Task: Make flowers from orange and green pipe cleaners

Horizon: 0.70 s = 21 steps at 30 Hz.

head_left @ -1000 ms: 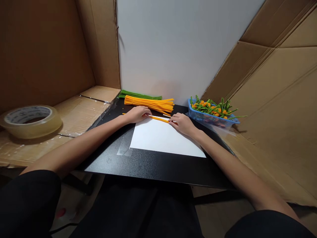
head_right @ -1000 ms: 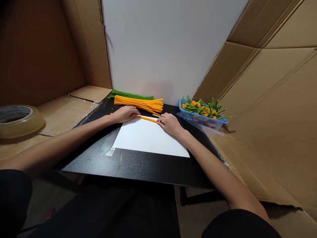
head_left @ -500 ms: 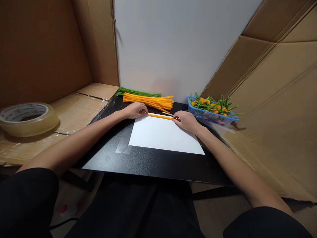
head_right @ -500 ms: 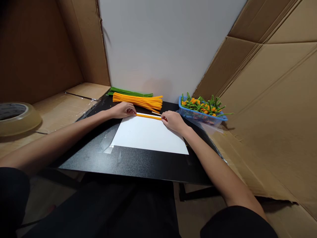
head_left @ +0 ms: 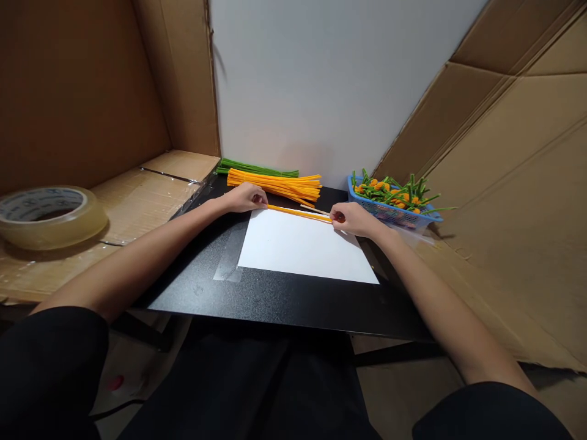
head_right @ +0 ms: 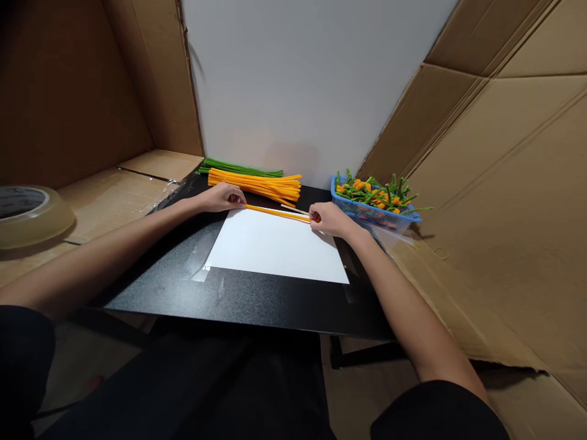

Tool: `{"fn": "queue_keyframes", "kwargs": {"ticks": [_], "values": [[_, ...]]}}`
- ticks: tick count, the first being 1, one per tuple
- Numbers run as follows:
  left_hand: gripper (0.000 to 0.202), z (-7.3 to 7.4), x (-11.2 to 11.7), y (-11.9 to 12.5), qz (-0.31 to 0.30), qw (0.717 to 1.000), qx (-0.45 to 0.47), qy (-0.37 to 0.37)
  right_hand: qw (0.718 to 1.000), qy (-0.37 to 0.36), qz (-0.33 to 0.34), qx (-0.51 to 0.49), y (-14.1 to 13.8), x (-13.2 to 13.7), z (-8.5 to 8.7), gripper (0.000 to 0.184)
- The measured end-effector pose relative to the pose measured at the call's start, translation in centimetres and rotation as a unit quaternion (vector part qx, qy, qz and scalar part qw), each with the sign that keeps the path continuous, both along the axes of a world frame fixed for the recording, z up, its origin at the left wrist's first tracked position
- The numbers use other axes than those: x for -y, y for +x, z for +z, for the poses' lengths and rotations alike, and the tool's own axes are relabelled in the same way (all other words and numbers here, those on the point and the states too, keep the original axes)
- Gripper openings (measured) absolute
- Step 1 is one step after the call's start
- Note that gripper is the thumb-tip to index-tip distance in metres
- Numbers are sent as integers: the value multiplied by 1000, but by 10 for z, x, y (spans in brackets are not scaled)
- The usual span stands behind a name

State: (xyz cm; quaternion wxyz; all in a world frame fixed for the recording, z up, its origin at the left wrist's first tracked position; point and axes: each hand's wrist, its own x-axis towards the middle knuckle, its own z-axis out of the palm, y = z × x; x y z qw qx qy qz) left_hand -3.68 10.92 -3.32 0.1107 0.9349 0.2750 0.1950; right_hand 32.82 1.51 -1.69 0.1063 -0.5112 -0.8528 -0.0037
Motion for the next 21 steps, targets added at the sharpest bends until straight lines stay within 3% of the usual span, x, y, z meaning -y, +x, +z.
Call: {"fn": "queue_keyframes", "kwargs": {"ticks": [21], "values": [[27, 3, -10, -17, 26, 1000, 8, -9, 1000, -23, -15, 15, 8, -2, 1, 4]]}}
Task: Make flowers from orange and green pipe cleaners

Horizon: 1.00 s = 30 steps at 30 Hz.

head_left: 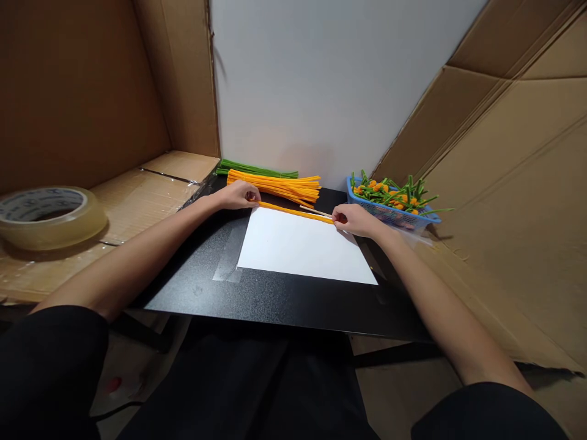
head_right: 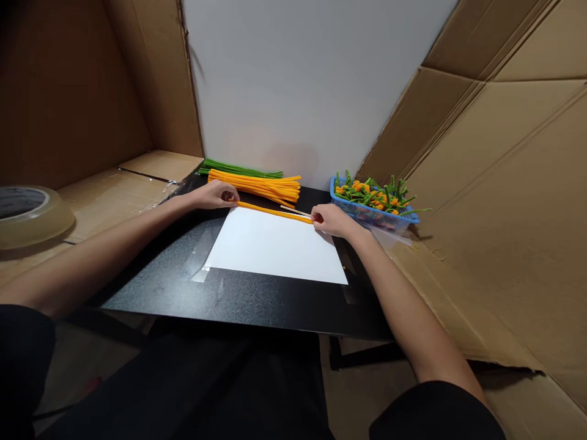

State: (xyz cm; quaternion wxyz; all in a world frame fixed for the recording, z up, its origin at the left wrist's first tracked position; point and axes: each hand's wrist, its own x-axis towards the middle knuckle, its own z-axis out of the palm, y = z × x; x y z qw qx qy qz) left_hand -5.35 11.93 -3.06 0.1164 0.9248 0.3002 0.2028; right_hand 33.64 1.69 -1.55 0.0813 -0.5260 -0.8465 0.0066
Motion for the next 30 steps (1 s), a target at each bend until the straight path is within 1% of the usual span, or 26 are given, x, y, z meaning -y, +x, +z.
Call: {"fn": "queue_keyframes", "kwargs": {"ticks": [4, 7, 9, 12, 15, 24, 25, 28, 30], "values": [[26, 1, -3, -7, 17, 1000, -7, 4, 1000, -8, -6, -23, 4, 0, 0, 9], [25, 1, -3, -8, 22, 1000, -8, 6, 1000, -6, -9, -17, 5, 1, 1, 9], [24, 1, -3, -8, 25, 1000, -7, 4, 1000, 9, 3, -19, 3, 2, 1, 11], [23, 1, -2, -7, 30, 1000, -6, -3, 998, 39, 38, -18, -5, 4, 0, 14], [21, 2, -2, -8, 33, 999, -6, -5, 997, 45, 56, 1, -10, 5, -2, 16], [23, 5, -5, -16, 39, 999, -15, -15, 999, 22, 31, 7, 0, 1, 0, 12], [25, 5, -5, -17, 38, 999, -14, -22, 999, 20, 27, 2, 0, 1, 0, 11], [42, 6, -5, -18, 22, 999, -9, -49, 1000, 15, 11, -17, -2, 2, -1, 12], [46, 6, -5, -18, 20, 998, -6, -59, 1000, 15, 3, -21, -4, 2, -2, 16]]}}
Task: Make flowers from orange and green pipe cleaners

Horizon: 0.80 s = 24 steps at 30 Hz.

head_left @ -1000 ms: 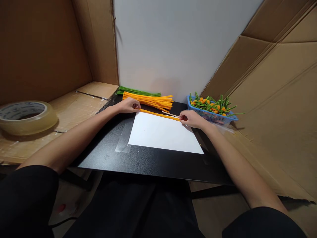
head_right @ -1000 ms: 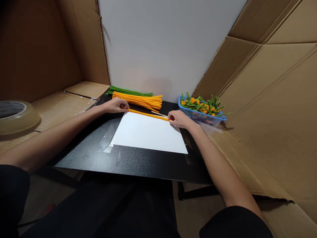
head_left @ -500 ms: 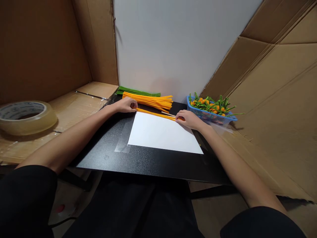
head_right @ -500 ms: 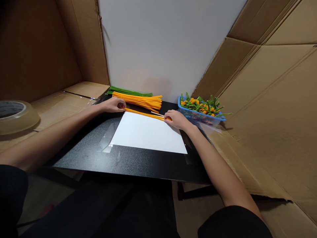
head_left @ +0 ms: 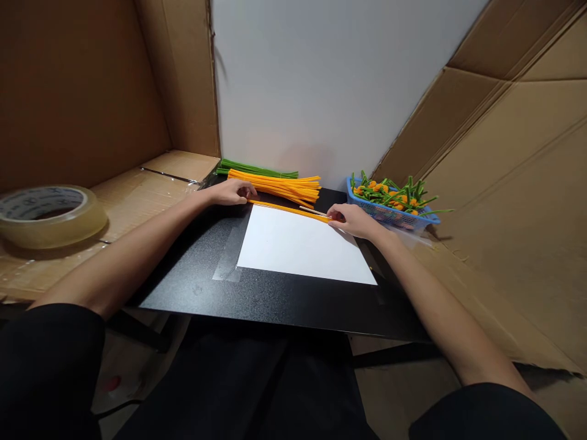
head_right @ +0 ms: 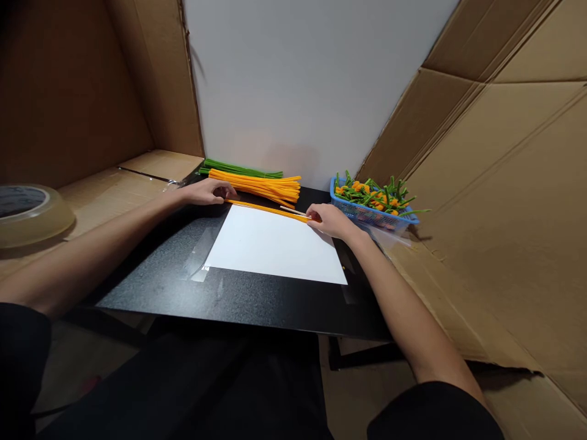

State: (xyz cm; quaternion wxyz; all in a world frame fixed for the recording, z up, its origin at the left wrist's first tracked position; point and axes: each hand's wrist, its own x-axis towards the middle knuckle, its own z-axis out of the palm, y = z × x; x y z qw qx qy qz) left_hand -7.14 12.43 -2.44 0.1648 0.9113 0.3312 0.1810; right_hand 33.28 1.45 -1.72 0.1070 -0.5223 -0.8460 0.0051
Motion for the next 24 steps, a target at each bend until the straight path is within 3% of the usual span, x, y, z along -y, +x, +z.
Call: {"fn": "queue_keyframes", "kwargs": {"ticks": [4, 12, 24], "values": [[38, -4, -6, 3, 22, 1000, 16, -6, 1000, 7, 9, 8, -1, -1, -1, 17], [44, -13, -20, 0, 23, 992, 77, -99, 1000, 3, 9, 6, -4, 0, -1, 17], [43, -18, -24, 1, -11, 989, 105, -104, 1000, 26, 2, 8, -4, -1, -6, 17]]}}
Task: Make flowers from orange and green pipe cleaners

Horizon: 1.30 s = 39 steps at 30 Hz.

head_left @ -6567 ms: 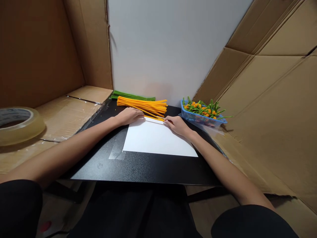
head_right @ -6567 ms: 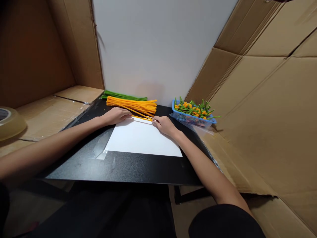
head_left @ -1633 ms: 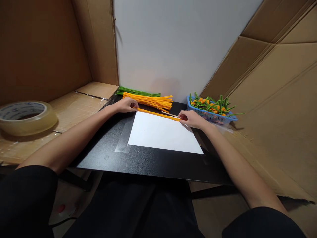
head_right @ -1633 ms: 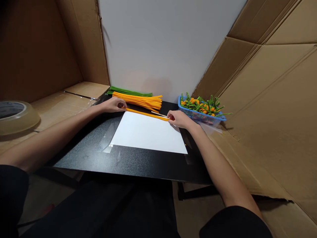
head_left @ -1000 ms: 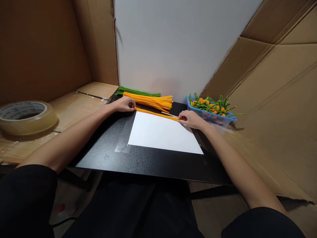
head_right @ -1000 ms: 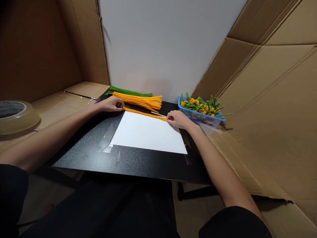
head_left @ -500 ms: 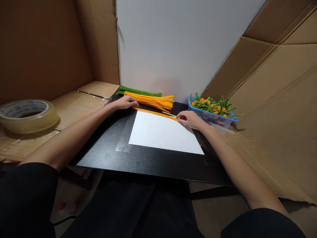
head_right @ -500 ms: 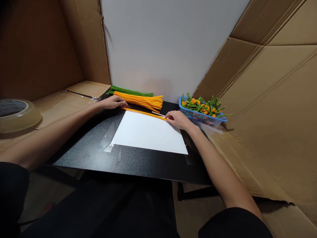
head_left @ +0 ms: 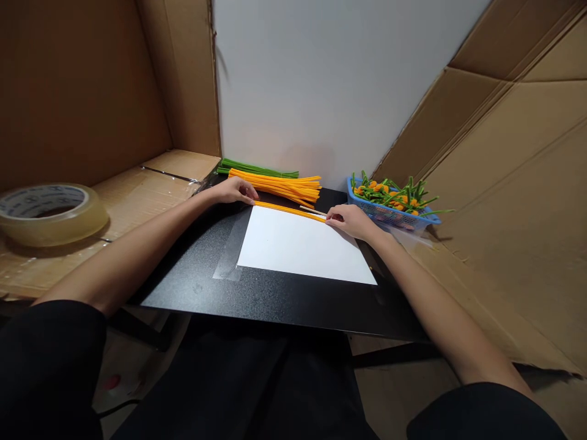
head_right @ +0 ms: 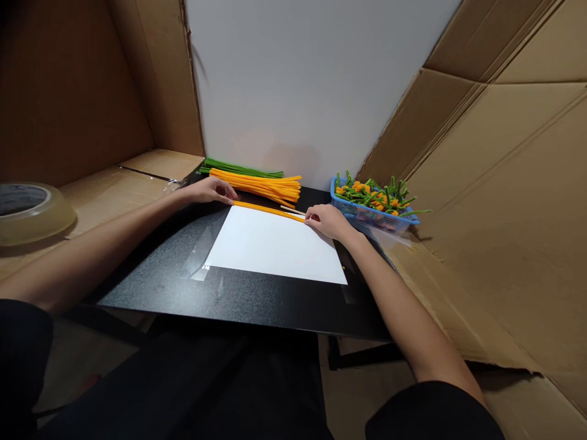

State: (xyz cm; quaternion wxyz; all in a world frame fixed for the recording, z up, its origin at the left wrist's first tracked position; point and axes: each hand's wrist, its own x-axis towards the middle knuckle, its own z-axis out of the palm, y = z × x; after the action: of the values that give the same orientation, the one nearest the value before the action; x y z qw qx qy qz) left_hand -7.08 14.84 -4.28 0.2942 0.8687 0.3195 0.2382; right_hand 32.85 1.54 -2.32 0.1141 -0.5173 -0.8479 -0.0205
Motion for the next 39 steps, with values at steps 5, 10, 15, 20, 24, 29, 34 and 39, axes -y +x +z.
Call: {"fn": "queue_keyframes", "kwargs": {"ticks": [5, 10, 15, 20, 24, 29, 34, 39], "values": [[42, -1, -2, -1, 2, 1000, 5, -14, 1000, 6, -4, 0, -1, 1, 1, 17], [44, 2, -2, -2, -1, 999, 19, -35, 1000, -14, 18, -14, 3, 2, 5, 18], [42, 6, 6, 0, 15, 1000, -9, -3, 1000, -8, 26, -14, 1, 2, 5, 16], [35, 8, 13, 8, 11, 996, -52, 74, 1000, 9, 23, -15, -4, 1, 0, 16], [31, 8, 14, 10, 6, 994, -62, 95, 1000, 13, 23, -13, -3, 0, -1, 16], [27, 6, 10, 8, 12, 989, -87, 121, 999, -8, 32, -24, -1, 1, -1, 15], [26, 3, 9, 10, 15, 981, -127, 146, 999, -39, 7, -3, -6, 0, -2, 10], [26, 3, 11, 13, 31, 967, -154, 201, 998, -61, -9, -16, -6, 1, -2, 13]]}}
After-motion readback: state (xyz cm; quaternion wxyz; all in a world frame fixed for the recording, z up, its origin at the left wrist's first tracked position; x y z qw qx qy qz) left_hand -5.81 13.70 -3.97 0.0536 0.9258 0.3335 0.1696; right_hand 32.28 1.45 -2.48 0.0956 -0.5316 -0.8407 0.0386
